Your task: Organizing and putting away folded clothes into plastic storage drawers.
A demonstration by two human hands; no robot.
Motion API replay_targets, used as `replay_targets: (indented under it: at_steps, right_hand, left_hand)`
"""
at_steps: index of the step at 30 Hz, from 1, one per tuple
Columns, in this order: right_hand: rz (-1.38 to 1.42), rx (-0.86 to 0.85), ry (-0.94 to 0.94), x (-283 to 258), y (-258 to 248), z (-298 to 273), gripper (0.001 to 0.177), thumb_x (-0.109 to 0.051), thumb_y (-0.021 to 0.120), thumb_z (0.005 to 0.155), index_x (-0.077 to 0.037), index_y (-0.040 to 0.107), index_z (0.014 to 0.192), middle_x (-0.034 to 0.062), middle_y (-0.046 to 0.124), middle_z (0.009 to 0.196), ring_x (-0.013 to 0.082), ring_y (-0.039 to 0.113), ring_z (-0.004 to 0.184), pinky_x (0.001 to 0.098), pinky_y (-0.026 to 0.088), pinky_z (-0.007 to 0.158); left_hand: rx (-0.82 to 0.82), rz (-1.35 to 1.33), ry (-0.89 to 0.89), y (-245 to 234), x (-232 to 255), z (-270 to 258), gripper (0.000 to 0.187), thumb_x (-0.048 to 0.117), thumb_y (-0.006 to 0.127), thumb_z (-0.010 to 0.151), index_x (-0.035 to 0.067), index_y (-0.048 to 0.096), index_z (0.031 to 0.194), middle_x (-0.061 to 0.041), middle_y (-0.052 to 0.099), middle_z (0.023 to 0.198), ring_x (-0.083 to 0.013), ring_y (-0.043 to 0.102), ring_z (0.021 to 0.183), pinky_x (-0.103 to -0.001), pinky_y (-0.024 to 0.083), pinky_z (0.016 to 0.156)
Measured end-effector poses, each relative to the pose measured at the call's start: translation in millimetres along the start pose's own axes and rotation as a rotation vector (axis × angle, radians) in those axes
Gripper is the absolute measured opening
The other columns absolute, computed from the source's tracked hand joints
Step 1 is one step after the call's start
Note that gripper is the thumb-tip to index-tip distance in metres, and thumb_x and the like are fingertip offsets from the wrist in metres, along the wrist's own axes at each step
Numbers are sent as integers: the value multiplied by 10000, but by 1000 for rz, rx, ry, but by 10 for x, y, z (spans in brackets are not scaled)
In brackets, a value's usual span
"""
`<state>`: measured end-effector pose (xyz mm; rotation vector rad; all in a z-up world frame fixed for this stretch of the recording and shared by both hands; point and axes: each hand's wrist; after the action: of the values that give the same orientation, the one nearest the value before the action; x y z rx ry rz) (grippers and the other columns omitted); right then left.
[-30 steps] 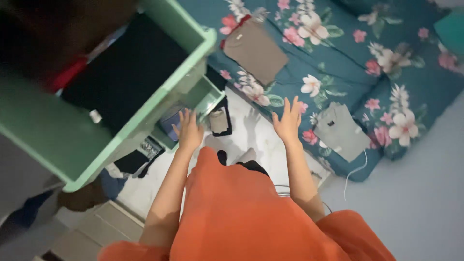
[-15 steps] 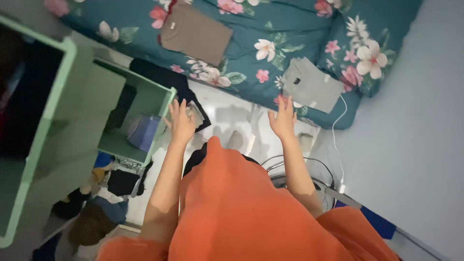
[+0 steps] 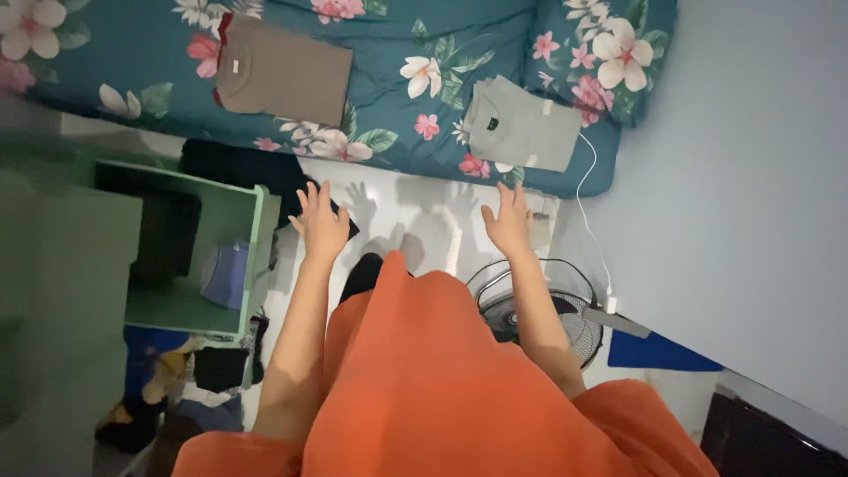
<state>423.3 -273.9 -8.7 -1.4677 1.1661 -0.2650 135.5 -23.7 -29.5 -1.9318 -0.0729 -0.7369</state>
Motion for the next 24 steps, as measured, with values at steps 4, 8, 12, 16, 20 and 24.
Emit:
replay_targets:
  at_steps: [4,8,12,16,20,24]
  right_hand:
    - [10,-3,27,-66,78,239,695,-358,704,927,-163,422,1532,262,264,1650,463,307,1504,688,250,1166]
    - [11,-33,9,-317,182,517,722,-373,697,911,-155,407,1535,265,243,1646,473,295,1486,699,239,1141]
    - [16,-47,-21,-538,383,771,735,-390,686,912,-141,391,1538,251,251,1646,463,296,1485,693,249,1135]
    - [12,-67,-23,-919,539,1101,676,-385,692,910,-137,437,1484,243,280,1642,438,296,1508,679,250,1133]
    - [27,-61,-76,-1214,766,1274,645,-365,707,914,-117,488,1467,271,334,1595,453,330,1463,629,259,1161]
    - [84,-9,-169,-1244,1224,1579,613,-361,722,901,-109,526,1425,257,417,1523,441,435,1398,586,352,1120]
  left_hand:
    - [-17,-3,-8,-19,-48,288,712,271,660,903,119,411,1552,-216,282,1659,-435,172,1554,-803,123,1116]
    - [21,-12,-26,-73,-194,629,682,280,648,928,121,414,1549,-203,280,1671,-426,157,1562,-797,109,1129]
    - [14,1,-40,-258,-283,941,691,294,647,934,120,393,1552,-210,255,1671,-433,144,1552,-792,99,1130]
    - [-8,-9,-63,-581,-311,1264,708,284,644,921,162,391,1571,-198,250,1665,-433,138,1556,-786,81,1142]
    - [26,33,-72,-794,-416,1444,704,291,641,942,138,371,1574,-199,255,1675,-477,168,1539,-797,86,1123]
    - [56,22,-120,-937,-504,1609,689,293,644,944,171,380,1569,-195,248,1680,-468,230,1525,-795,74,1137]
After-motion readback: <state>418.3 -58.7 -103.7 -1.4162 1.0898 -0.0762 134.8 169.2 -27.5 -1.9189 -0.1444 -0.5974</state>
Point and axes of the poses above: each hand's wrist, its own z-axis towards the middle knuckle, its own y-axis out of the palm, x = y × z
